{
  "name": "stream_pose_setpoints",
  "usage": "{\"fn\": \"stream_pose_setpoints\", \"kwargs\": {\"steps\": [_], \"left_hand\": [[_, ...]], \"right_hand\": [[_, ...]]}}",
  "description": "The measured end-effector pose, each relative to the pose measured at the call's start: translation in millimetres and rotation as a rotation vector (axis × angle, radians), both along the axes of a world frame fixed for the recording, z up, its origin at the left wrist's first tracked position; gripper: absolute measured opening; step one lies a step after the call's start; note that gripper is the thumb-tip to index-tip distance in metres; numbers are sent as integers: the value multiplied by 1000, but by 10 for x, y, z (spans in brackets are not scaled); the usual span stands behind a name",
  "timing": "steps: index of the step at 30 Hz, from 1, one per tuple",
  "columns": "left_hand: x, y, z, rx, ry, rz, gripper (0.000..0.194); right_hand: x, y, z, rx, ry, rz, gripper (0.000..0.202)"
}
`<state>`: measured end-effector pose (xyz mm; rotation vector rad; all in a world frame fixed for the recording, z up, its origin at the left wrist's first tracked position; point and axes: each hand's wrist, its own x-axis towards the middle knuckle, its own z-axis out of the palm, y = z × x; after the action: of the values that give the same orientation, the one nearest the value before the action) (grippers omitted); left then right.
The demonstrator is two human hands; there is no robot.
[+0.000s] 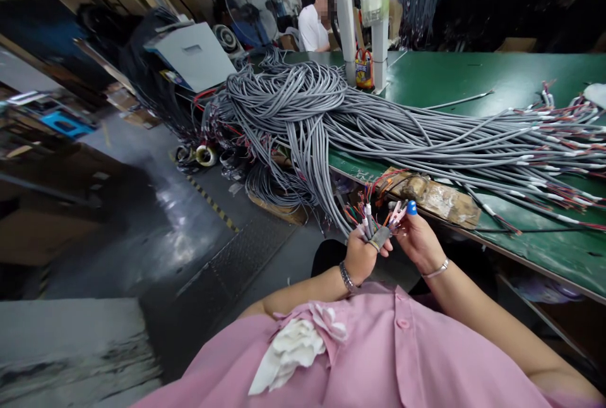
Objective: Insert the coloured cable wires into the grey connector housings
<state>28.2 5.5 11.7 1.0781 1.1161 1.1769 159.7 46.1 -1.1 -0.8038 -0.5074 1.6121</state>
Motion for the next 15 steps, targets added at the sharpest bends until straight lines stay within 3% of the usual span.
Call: {"fn": "stream_pose_setpoints", "kwargs": {"steps": [6, 11, 15], "left_hand": [[-44, -35, -18, 21, 31, -26, 35], [-114, -91, 22, 10, 34, -61, 35], [-165, -132, 74, -16, 60, -101, 36]], "right_hand": [[-7, -5, -31, -19, 87, 18, 36], [106, -81, -16, -34, 103, 305, 56], [210, -155, 24, 30, -53, 520, 38]]}}
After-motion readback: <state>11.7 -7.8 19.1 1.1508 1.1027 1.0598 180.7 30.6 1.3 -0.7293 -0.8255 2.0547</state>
